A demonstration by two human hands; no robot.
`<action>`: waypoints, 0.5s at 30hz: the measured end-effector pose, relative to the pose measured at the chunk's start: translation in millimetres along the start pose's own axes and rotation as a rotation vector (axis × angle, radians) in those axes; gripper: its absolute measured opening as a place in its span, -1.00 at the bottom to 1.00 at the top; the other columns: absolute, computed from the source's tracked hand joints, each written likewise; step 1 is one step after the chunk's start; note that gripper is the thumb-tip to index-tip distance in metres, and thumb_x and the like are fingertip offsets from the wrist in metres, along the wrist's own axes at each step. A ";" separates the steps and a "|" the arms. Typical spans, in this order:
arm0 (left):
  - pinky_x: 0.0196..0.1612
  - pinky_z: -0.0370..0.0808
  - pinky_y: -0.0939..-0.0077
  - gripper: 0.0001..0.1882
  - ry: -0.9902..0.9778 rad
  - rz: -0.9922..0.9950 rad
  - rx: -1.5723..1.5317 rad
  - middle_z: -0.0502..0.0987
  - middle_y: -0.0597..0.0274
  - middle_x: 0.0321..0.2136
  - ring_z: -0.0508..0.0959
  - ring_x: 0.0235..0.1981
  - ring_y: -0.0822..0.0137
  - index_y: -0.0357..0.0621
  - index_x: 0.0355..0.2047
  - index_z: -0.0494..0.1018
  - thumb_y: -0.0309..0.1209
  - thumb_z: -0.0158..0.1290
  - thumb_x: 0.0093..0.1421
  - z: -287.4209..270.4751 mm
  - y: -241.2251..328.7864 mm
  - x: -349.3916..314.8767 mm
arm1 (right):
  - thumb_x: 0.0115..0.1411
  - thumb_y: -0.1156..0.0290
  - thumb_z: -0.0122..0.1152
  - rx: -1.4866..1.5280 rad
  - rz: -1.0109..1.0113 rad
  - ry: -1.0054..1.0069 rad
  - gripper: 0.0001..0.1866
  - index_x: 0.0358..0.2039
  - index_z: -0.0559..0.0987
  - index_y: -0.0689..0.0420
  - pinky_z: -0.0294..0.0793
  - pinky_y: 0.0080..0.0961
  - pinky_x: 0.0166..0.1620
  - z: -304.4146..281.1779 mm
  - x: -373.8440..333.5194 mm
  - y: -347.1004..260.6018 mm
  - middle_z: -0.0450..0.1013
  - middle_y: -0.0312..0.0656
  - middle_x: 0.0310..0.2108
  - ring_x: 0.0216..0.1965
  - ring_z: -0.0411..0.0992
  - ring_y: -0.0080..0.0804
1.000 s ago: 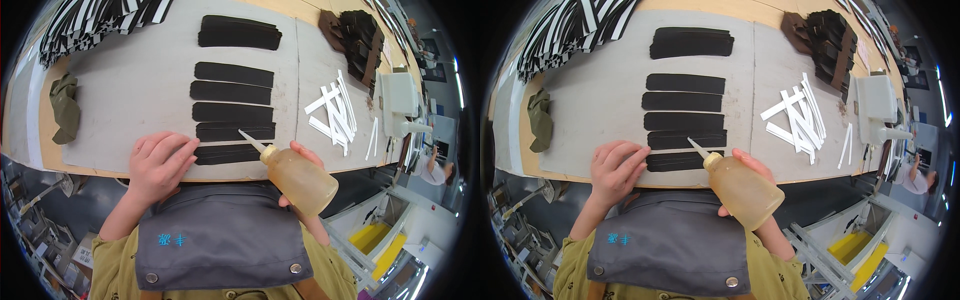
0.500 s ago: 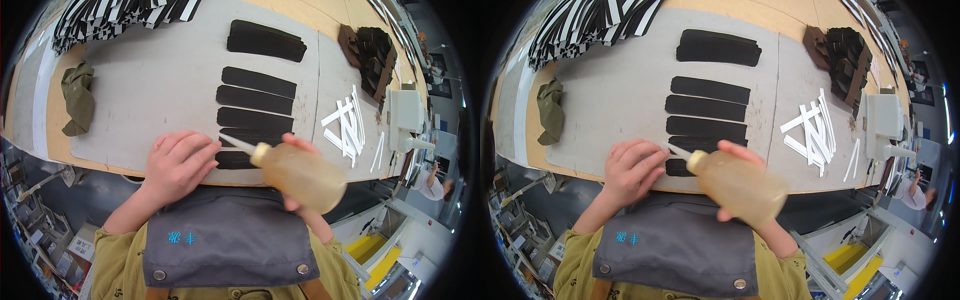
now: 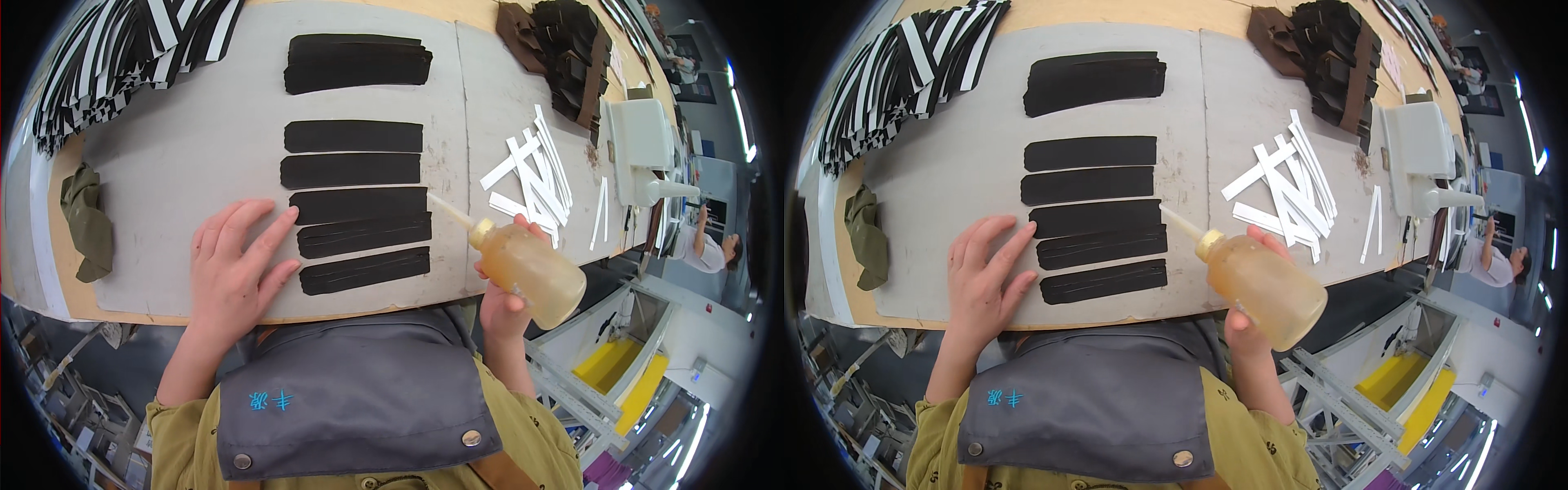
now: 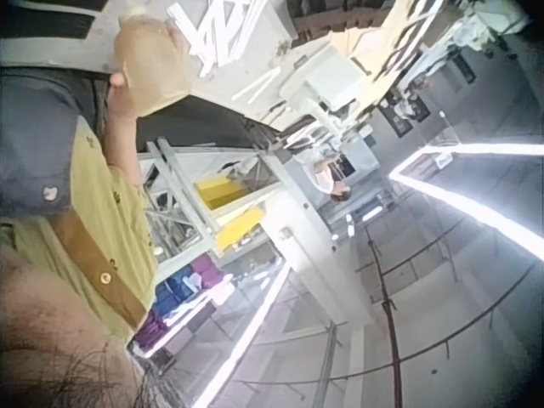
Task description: The person applies glue from a squeeze bottle onto black rectangular strips laid on a table, then places white strips on top of the glued areas. They repeat this process, stacking and arranging the black and white strips into a patterned assembly.
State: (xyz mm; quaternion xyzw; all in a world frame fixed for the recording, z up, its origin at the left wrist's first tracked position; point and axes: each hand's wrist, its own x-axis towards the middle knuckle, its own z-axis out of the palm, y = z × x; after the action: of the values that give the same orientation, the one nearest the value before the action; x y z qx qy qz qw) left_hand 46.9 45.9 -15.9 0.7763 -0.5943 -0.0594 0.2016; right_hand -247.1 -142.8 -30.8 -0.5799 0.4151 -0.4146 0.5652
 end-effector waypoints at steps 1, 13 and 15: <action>0.21 0.30 0.16 -0.46 0.008 0.000 -0.005 0.46 0.16 0.13 0.45 0.17 0.07 -0.02 0.18 0.55 -0.23 0.23 0.17 -0.2 0.1 0.0 | -0.27 -0.35 0.63 -0.043 -0.023 -0.006 0.36 0.42 0.20 0.12 0.68 -0.45 -0.09 0.0 -1.0 0.6 0.22 -0.10 0.41 0.21 0.43 -0.30; 0.14 0.35 0.20 -0.57 0.070 0.028 -0.049 0.52 0.16 0.03 0.52 0.07 0.09 -0.07 0.08 0.60 -0.36 0.25 0.17 -0.2 -2.4 -0.8 | -0.19 -0.38 0.56 -0.308 -0.308 -0.152 0.28 0.32 0.27 0.31 0.49 -0.25 0.23 15.2 -3.6 1.5 0.42 0.13 0.23 0.24 0.44 -0.12; 0.13 0.36 0.21 -0.57 0.077 0.030 -0.060 0.52 0.17 0.03 0.52 0.06 0.10 -0.06 0.07 0.61 -0.37 0.25 0.16 0.4 -3.6 -0.8 | -0.19 -0.35 0.59 -0.313 -0.326 -0.204 0.28 0.32 0.28 0.30 0.49 -0.25 0.23 18.0 -2.6 1.5 0.42 0.13 0.23 0.24 0.44 -0.11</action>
State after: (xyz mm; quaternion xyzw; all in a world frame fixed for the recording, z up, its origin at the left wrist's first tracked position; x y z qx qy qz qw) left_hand 49.7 47.3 -17.8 0.7626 -0.5957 -0.0440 0.2483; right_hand -230.8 -134.7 -32.6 -0.7585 0.3161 -0.3702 0.4332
